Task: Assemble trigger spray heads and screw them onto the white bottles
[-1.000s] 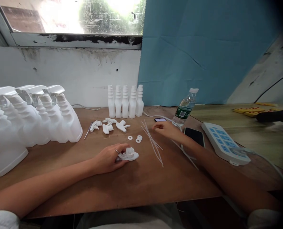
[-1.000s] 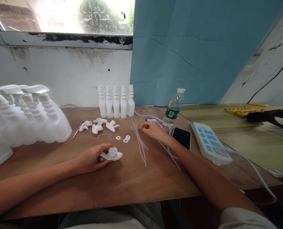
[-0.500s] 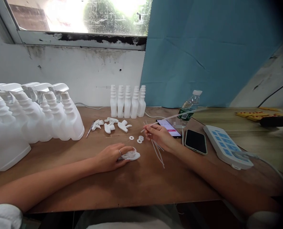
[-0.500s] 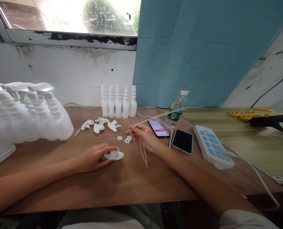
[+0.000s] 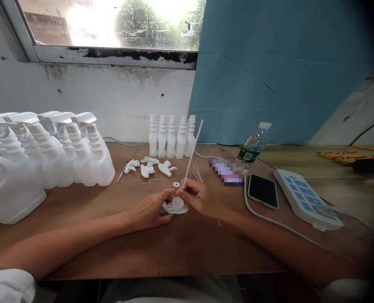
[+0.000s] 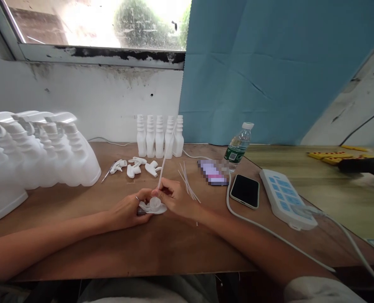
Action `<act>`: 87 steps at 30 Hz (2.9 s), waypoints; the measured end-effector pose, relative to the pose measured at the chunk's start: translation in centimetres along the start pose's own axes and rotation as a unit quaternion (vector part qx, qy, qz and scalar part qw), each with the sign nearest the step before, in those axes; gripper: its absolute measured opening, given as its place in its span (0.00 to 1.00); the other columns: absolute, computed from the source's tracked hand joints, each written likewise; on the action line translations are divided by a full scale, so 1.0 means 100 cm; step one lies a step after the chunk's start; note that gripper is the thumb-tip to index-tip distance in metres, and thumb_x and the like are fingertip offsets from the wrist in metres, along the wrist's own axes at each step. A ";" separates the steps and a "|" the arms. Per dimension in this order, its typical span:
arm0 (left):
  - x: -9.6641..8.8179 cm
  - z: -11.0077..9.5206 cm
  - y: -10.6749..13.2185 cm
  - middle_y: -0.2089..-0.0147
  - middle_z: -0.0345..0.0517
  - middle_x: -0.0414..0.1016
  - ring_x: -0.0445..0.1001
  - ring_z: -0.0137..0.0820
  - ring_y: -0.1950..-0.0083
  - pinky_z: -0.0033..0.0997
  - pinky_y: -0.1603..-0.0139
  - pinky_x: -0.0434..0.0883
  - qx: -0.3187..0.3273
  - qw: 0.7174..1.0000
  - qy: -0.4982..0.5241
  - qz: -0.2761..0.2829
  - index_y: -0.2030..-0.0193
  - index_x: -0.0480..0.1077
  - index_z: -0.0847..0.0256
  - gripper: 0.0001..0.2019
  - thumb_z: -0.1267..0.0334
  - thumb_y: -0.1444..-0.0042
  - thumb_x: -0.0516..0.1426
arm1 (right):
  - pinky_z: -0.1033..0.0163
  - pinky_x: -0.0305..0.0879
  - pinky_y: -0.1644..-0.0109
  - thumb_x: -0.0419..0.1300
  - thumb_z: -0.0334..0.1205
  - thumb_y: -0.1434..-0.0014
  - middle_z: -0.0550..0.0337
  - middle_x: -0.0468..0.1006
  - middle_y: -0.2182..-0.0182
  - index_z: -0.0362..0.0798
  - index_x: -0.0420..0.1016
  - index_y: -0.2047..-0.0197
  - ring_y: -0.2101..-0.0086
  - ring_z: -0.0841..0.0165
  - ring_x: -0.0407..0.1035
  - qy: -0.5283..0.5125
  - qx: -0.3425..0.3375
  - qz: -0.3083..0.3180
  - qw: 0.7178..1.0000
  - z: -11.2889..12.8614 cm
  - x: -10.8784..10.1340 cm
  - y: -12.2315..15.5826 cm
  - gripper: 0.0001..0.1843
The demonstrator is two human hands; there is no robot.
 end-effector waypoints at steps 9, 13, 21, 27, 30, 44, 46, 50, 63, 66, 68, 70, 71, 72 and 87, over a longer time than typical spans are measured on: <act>-0.002 -0.002 -0.001 0.53 0.44 0.75 0.74 0.34 0.56 0.31 0.54 0.70 -0.009 1.000 0.014 0.013 0.44 0.64 0.58 0.24 0.66 0.50 0.59 | 0.66 0.58 0.72 0.55 0.56 0.36 0.62 0.66 0.74 0.45 0.65 0.69 0.74 0.73 0.61 -0.039 0.016 0.030 0.999 -0.002 0.000 0.003 0.21; -0.002 -0.004 0.000 0.48 0.46 0.74 0.73 0.36 0.51 0.34 0.49 0.69 -0.004 0.999 0.031 0.024 0.43 0.64 0.58 0.24 0.67 0.49 0.59 | 0.66 0.58 0.72 0.55 0.55 0.35 0.62 0.65 0.74 0.46 0.64 0.68 0.74 0.72 0.61 -0.069 0.042 0.036 0.996 -0.004 0.000 0.007 0.20; 0.000 -0.003 -0.002 0.49 0.47 0.75 0.73 0.38 0.50 0.37 0.48 0.69 -0.002 0.999 0.024 0.032 0.44 0.64 0.58 0.23 0.68 0.49 0.59 | 0.65 0.59 0.69 0.52 0.51 0.33 0.60 0.67 0.73 0.47 0.65 0.67 0.73 0.71 0.63 0.018 0.005 0.038 0.999 -0.009 -0.004 0.008 0.17; 0.001 -0.002 -0.001 0.49 0.47 0.74 0.72 0.38 0.49 0.37 0.47 0.68 0.010 1.000 0.010 0.026 0.45 0.63 0.58 0.22 0.66 0.48 0.58 | 0.65 0.58 0.69 0.50 0.47 0.32 0.61 0.67 0.74 0.48 0.61 0.67 0.74 0.71 0.62 0.112 -0.043 0.056 0.991 -0.007 -0.001 0.007 0.14; 0.001 -0.001 -0.001 0.55 0.46 0.74 0.73 0.36 0.55 0.33 0.54 0.69 0.009 0.999 -0.011 0.029 0.51 0.65 0.59 0.16 0.65 0.47 0.58 | 0.65 0.57 0.71 0.50 0.46 0.32 0.61 0.67 0.75 0.49 0.60 0.68 0.76 0.71 0.61 0.138 -0.046 0.057 0.988 -0.004 0.001 0.005 0.14; 0.002 0.001 -0.005 0.56 0.45 0.71 0.73 0.34 0.58 0.29 0.58 0.68 0.021 0.998 -0.019 0.049 0.56 0.66 0.60 0.11 0.64 0.46 0.57 | 0.65 0.51 0.73 0.51 0.40 0.34 0.64 0.62 0.79 0.49 0.56 0.73 0.79 0.73 0.55 0.205 -0.106 0.052 0.972 0.004 0.007 0.005 0.15; 0.003 0.002 -0.004 0.56 0.45 0.71 0.73 0.34 0.58 0.29 0.58 0.68 0.023 0.998 -0.020 0.050 0.56 0.65 0.60 0.11 0.64 0.46 0.57 | 0.65 0.50 0.74 0.51 0.39 0.34 0.65 0.60 0.80 0.49 0.56 0.74 0.80 0.73 0.53 0.202 -0.110 0.057 0.972 0.005 0.007 0.005 0.15; 0.003 0.003 -0.004 0.57 0.45 0.71 0.72 0.34 0.60 0.29 0.60 0.68 0.027 0.998 -0.033 0.047 0.55 0.65 0.59 0.11 0.63 0.45 0.56 | 0.65 0.52 0.73 0.52 0.45 0.34 0.64 0.62 0.79 0.48 0.58 0.73 0.78 0.73 0.56 0.170 -0.066 0.051 0.982 -0.002 0.006 0.005 0.17; 0.000 -0.001 0.000 0.50 0.46 0.74 0.74 0.37 0.53 0.35 0.52 0.70 -0.008 0.999 0.028 0.039 0.43 0.58 0.56 0.22 0.62 0.44 0.57 | 0.68 0.52 0.74 0.50 0.52 0.33 0.66 0.61 0.79 0.46 0.63 0.71 0.78 0.75 0.56 0.138 -0.036 0.057 0.988 -0.013 0.005 0.008 0.20; -0.001 -0.003 0.000 0.53 0.45 0.74 0.75 0.36 0.55 0.34 0.55 0.70 -0.021 0.998 0.034 0.040 0.46 0.59 0.56 0.19 0.61 0.43 0.56 | 0.69 0.53 0.74 0.56 0.52 0.37 0.67 0.62 0.78 0.46 0.66 0.67 0.78 0.76 0.56 0.140 -0.038 0.085 0.986 -0.011 0.004 0.009 0.17; -0.001 -0.004 -0.001 0.53 0.45 0.74 0.75 0.36 0.56 0.34 0.55 0.70 -0.027 0.998 0.037 0.036 0.47 0.60 0.56 0.17 0.59 0.42 0.55 | 0.69 0.52 0.74 0.61 0.51 0.41 0.67 0.63 0.77 0.46 0.66 0.65 0.78 0.76 0.55 0.145 -0.032 0.093 0.985 -0.010 0.003 0.009 0.16; -0.002 -0.004 -0.001 0.55 0.45 0.75 0.75 0.35 0.58 0.33 0.57 0.70 -0.032 0.998 0.036 0.032 0.48 0.59 0.57 0.16 0.57 0.41 0.54 | 0.69 0.53 0.74 0.64 0.50 0.43 0.68 0.63 0.77 0.46 0.66 0.65 0.78 0.76 0.55 0.157 -0.021 0.095 0.983 -0.011 0.002 0.009 0.16; -0.002 -0.004 -0.001 0.56 0.45 0.75 0.75 0.35 0.59 0.33 0.58 0.70 -0.035 0.998 0.035 0.032 0.49 0.59 0.57 0.16 0.56 0.41 0.54 | 0.69 0.53 0.74 0.64 0.49 0.43 0.68 0.63 0.77 0.46 0.66 0.65 0.78 0.76 0.55 0.165 -0.016 0.098 0.981 -0.011 0.002 0.009 0.16; -0.002 -0.004 -0.001 0.56 0.45 0.75 0.75 0.35 0.60 0.32 0.59 0.70 -0.037 0.998 0.034 0.033 0.50 0.59 0.57 0.15 0.56 0.41 0.54 | 0.69 0.53 0.73 0.63 0.48 0.43 0.68 0.63 0.77 0.46 0.66 0.64 0.78 0.76 0.55 0.174 -0.013 0.101 0.979 -0.011 0.002 0.009 0.15; -0.004 -0.005 -0.001 0.55 0.45 0.74 0.74 0.36 0.58 0.33 0.57 0.68 -0.037 0.998 0.033 0.044 0.51 0.59 0.57 0.15 0.58 0.44 0.55 | 0.69 0.54 0.72 0.62 0.46 0.42 0.67 0.66 0.77 0.47 0.66 0.63 0.77 0.75 0.58 0.209 0.018 0.112 0.971 -0.013 0.001 0.011 0.12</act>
Point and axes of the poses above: each hand's wrist, its own y-axis away from the middle knuckle, its own x-axis out of the palm, z = x × y, the point moved 2 cm from there along -y, towards the middle knuckle
